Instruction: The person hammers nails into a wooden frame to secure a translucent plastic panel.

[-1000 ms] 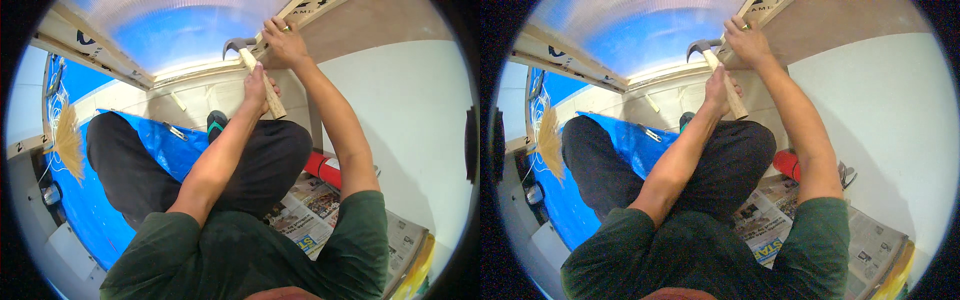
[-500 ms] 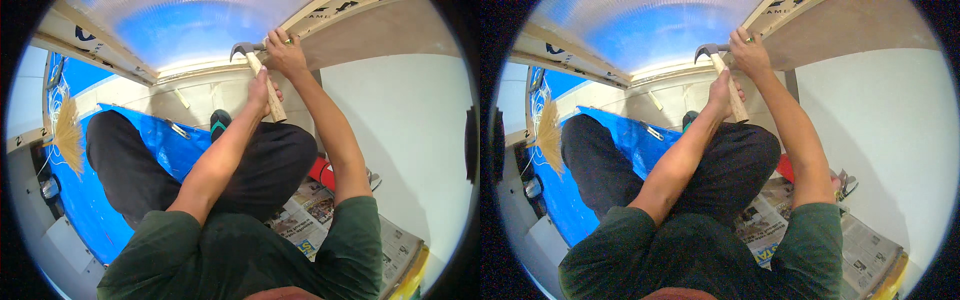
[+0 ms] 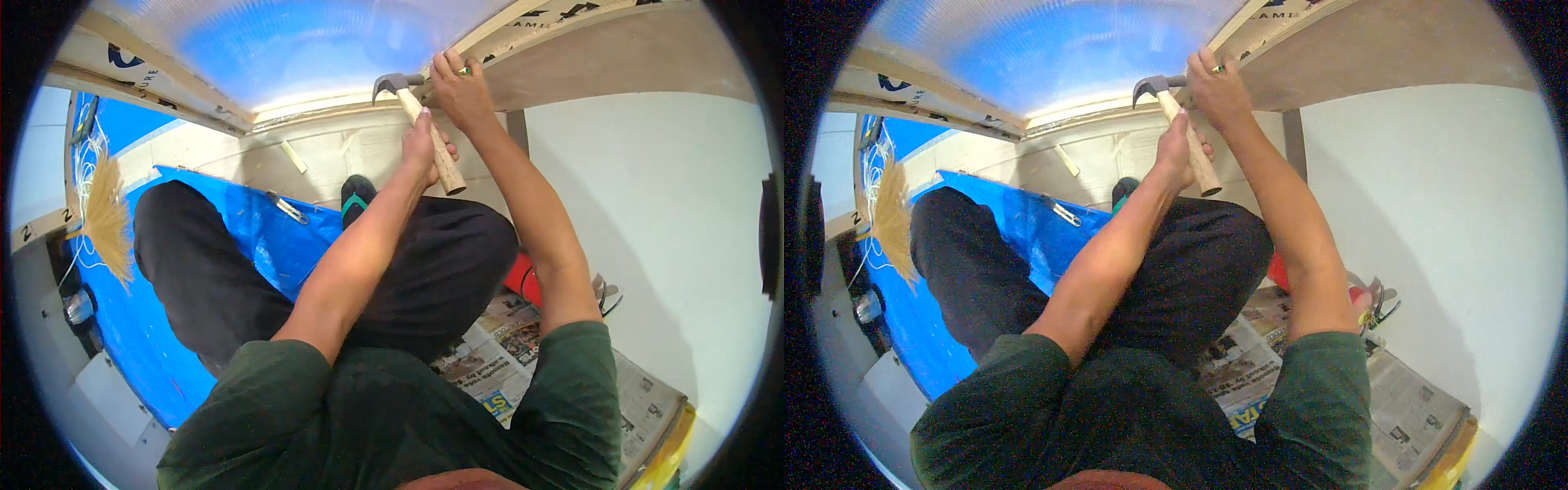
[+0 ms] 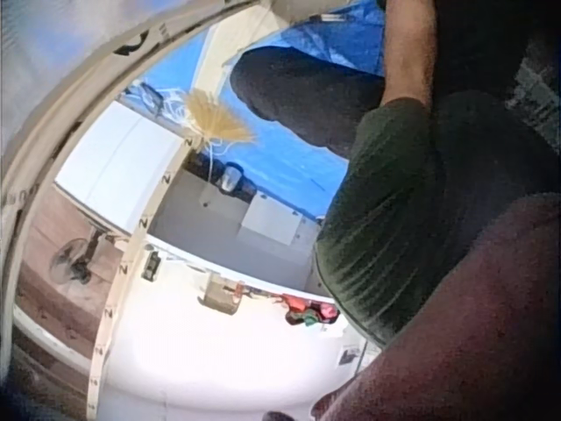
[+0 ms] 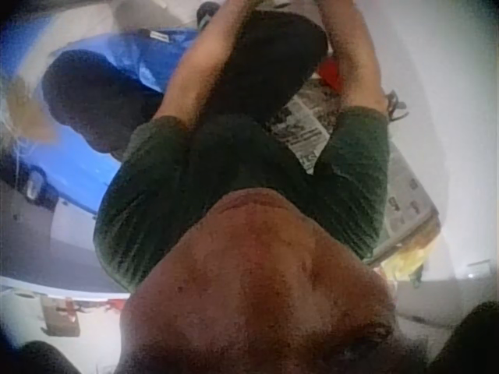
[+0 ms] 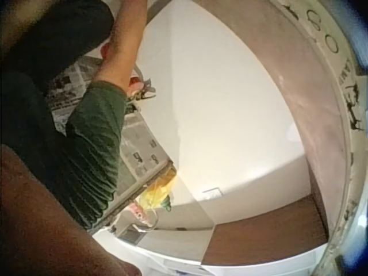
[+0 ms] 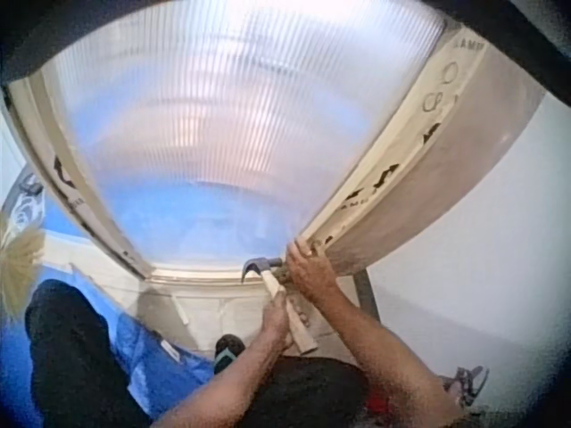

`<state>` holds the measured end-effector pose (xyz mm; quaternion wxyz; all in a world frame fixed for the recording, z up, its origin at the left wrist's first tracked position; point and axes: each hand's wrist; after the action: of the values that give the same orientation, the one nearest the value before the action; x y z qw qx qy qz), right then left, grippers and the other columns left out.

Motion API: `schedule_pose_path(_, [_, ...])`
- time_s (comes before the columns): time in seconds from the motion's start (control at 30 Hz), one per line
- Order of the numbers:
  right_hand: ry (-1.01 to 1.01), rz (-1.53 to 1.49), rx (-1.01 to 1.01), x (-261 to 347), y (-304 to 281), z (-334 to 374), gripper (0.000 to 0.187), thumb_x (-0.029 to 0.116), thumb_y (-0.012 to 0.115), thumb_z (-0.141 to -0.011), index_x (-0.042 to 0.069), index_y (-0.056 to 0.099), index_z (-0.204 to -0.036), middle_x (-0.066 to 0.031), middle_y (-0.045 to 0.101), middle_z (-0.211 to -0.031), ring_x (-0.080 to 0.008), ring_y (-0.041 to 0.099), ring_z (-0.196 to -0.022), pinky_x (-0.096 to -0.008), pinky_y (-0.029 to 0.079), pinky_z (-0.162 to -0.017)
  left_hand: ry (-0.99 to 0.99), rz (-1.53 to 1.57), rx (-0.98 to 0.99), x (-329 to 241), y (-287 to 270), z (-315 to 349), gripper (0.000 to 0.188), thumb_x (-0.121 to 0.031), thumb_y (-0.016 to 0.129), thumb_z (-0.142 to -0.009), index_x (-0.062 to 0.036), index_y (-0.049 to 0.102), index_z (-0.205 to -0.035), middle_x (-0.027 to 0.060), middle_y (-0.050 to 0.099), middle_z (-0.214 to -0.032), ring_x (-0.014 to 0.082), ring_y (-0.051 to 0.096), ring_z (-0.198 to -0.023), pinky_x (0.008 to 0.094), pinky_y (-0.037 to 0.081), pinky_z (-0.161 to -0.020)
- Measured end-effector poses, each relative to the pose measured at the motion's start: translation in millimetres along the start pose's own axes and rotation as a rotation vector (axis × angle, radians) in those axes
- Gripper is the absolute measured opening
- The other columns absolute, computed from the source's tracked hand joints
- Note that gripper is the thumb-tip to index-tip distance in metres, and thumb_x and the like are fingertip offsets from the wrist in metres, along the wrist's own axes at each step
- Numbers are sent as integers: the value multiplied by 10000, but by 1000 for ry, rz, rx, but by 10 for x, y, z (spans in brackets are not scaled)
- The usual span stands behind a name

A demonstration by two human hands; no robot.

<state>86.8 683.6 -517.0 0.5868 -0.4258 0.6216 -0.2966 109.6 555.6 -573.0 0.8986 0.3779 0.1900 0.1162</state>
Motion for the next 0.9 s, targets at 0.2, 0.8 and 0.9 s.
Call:
schedule_pose_path(0.2, [30, -2, -1, 105, 237, 72, 355, 193, 600, -871, 74, 663, -1199, -20, 527, -1263, -188, 444, -1299, -449, 380, -1042, -19, -29, -36, 24, 1, -15, 420, -511, 505, -1039, -95, 452, -1066, 92, 526, -760, 248, 558, -577, 447, 498, -540])
schedule_pose_path(0.8, [15, -52, 133, 213, 441, 105, 431, 174, 561, -894, 60, 599, -1308, -49, 525, -1354, -205, 387, -1402, -450, 414, -1006, -92, 34, -69, 33, -204, -258, 440, -510, 518, -1032, -81, 468, -1114, 80, 529, -797, 239, 548, -599, 434, 489, -560])
schedule_pose_path(0.9, [-4, -14, 106, 224, 545, 186, 424, 186, 562, -897, 72, 593, -1304, -51, 513, -1387, -207, 363, -1426, -443, 416, -1000, -98, -2, -88, 28, -218, -236, 446, -512, 522, -1030, -81, 466, -1129, 79, 529, -799, 243, 550, -602, 433, 490, -560])
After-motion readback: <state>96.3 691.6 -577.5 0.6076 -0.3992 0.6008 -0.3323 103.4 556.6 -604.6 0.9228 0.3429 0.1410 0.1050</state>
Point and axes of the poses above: each hand's wrist, its own z-axis away from the middle knuckle, its own y-axis out of the palm, x = y × z
